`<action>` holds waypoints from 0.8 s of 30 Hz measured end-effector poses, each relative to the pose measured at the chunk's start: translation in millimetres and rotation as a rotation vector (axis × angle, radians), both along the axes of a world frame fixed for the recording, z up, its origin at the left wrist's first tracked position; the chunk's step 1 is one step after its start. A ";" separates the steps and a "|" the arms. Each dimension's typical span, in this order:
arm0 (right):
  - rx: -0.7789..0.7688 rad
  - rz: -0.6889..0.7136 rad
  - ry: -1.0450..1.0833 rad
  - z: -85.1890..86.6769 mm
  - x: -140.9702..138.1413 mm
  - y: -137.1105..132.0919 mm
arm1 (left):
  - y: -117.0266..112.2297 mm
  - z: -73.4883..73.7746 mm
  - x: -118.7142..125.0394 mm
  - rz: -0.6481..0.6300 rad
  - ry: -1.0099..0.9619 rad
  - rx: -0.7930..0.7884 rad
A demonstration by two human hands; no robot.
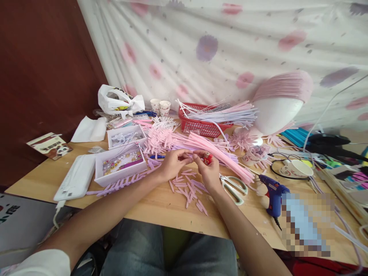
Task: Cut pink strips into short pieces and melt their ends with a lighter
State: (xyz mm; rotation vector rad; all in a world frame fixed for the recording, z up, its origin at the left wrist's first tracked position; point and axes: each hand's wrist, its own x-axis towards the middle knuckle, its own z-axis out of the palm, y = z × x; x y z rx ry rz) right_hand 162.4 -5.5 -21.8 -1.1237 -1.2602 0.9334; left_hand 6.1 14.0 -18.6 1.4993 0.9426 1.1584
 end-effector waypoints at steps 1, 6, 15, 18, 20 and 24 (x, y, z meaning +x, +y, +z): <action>-0.009 0.008 0.000 -0.7 0.2 0.8 | -1.0 0.9 -0.2 0.005 0.014 0.006; -0.034 0.021 -0.001 -5.9 2.5 5.5 | -2.3 5.1 -1.7 0.001 0.046 0.064; -0.173 -0.017 0.289 1.9 0.2 1.9 | 3.4 -5.3 -3.7 0.080 -0.014 0.094; -0.170 -0.016 0.283 3.2 -0.8 0.9 | 3.0 -4.6 -3.2 0.106 -0.051 0.081; -0.161 -0.015 0.273 2.7 -0.9 0.7 | 2.1 -2.6 -2.7 0.122 -0.075 0.057; -0.142 -0.005 0.251 2.6 -1.2 -0.3 | 0.6 2.4 -2.5 0.154 -0.109 -0.004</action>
